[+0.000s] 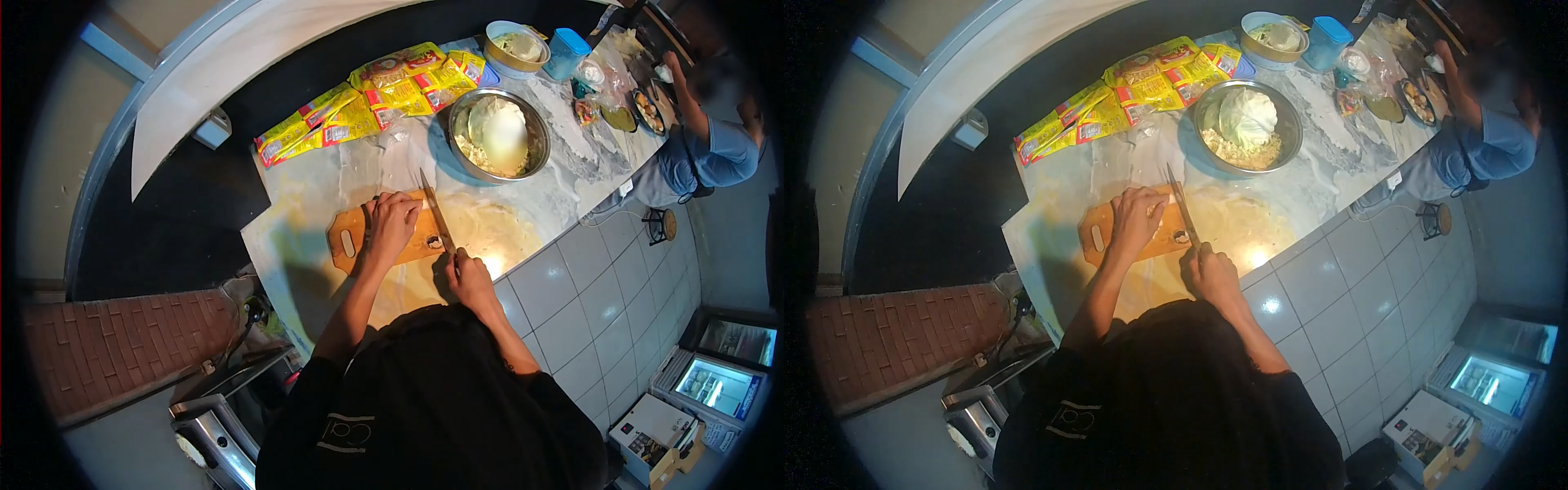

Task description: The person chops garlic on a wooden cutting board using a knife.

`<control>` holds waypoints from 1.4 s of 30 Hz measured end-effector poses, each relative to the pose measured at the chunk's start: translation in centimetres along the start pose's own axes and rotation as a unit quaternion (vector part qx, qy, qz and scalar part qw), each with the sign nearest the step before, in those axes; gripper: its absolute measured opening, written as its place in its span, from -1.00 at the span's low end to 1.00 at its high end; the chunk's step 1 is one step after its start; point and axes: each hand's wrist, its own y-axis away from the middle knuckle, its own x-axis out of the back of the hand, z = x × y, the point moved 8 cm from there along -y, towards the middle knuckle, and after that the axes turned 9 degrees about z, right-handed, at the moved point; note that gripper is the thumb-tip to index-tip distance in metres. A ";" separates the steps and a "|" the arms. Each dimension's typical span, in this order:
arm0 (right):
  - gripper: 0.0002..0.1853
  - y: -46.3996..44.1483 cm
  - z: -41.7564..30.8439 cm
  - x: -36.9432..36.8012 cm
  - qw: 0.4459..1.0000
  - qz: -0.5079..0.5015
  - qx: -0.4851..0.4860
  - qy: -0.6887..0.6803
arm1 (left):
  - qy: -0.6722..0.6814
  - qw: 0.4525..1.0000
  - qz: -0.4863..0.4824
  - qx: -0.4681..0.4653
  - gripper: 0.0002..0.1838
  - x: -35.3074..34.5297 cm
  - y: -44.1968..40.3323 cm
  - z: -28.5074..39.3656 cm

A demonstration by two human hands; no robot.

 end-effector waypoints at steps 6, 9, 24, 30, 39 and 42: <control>-0.79 -0.3 -0.9 -0.4 0.999 0.002 0.013 0.046 | 0.006 1.000 0.000 -0.013 -0.86 0.2 0.0 0.4; -0.79 -0.4 -0.8 -0.8 0.998 0.002 0.021 0.051 | 0.004 1.000 -0.002 -0.013 -0.86 0.2 0.1 0.3; -0.87 0.1 -2.8 -2.4 0.977 0.059 0.075 0.188 | -0.023 0.999 0.023 -0.032 -0.88 -0.1 0.4 0.3; -0.80 -0.1 -2.6 -3.1 0.976 0.059 0.064 0.199 | -0.026 0.999 0.027 -0.032 -0.88 -0.2 0.4 0.3; -0.79 -2.0 -2.4 -3.3 0.977 0.063 0.053 0.199 | -0.014 0.999 0.033 -0.024 -0.89 0.0 0.3 0.3; -0.72 -2.2 -2.8 -3.0 0.978 0.067 0.040 0.194 | -0.002 0.999 0.044 -0.023 -0.91 0.0 0.3 0.1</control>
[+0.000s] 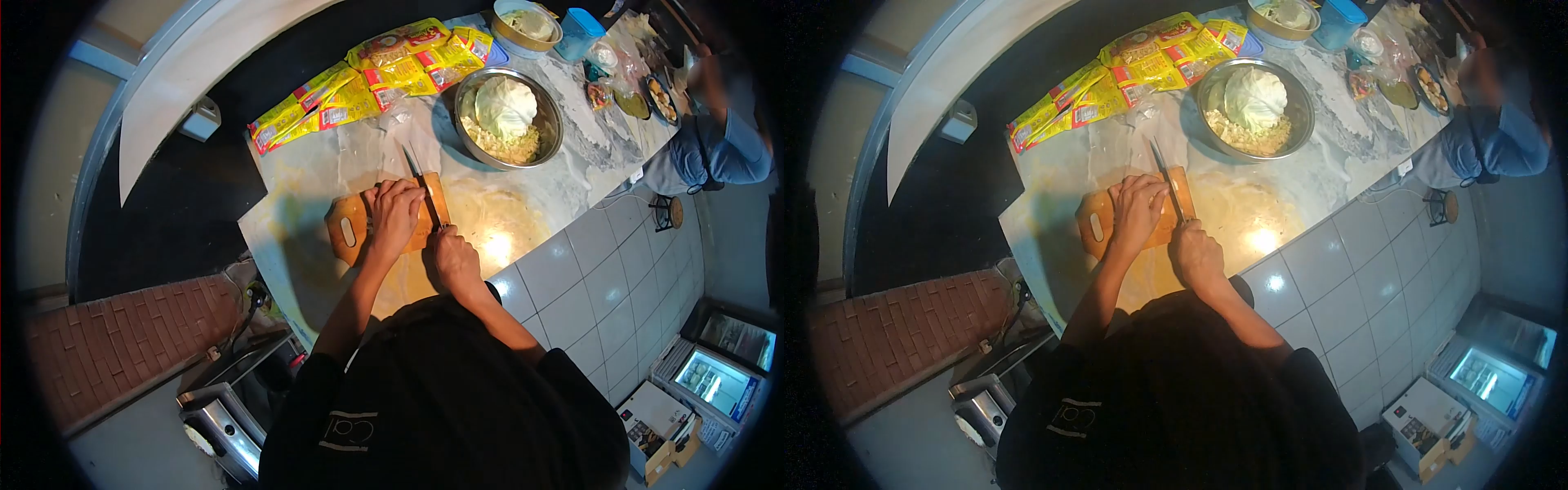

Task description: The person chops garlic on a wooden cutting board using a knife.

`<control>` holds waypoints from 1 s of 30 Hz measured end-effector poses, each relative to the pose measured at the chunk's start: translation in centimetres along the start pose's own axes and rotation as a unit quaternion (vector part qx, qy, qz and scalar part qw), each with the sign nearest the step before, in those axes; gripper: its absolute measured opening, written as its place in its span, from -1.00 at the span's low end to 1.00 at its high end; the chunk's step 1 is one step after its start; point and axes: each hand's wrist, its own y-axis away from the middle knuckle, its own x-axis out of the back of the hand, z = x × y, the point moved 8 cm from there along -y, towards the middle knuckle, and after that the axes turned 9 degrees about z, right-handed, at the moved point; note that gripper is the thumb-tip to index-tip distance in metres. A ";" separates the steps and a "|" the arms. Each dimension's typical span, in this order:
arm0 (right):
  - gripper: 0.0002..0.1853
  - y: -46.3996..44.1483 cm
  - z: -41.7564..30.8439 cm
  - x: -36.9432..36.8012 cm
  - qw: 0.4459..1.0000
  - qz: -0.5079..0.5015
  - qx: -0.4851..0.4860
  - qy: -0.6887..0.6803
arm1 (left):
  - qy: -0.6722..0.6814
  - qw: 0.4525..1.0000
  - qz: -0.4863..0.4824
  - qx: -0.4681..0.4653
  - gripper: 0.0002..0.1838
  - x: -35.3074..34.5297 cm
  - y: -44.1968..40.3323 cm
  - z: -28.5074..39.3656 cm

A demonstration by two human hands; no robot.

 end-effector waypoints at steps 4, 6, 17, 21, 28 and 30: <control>-0.68 -0.4 0.3 0.1 1.000 0.003 -0.021 0.001 | 0.010 1.000 0.001 0.013 -0.90 0.0 0.0 0.0; -0.67 -0.6 0.2 0.1 1.000 -0.003 -0.024 -0.001 | 0.002 1.000 -0.006 0.013 -0.89 0.1 -0.1 0.1; -0.68 0.0 1.1 0.6 0.996 -0.054 -0.048 -0.047 | 0.002 1.000 0.006 0.020 -0.87 0.3 0.2 0.1; -0.72 1.3 1.6 0.6 0.992 -0.072 -0.050 -0.087 | 0.010 0.999 0.015 0.031 -0.87 0.6 0.3 -0.1; -0.75 1.3 1.5 1.6 0.989 -0.047 -0.046 -0.129 | 0.013 0.999 0.010 0.032 -0.86 0.2 0.8 -0.3; -0.75 1.1 1.5 1.9 0.990 -0.034 -0.047 -0.127 | 0.014 0.999 0.015 0.027 -0.86 0.3 0.7 -0.3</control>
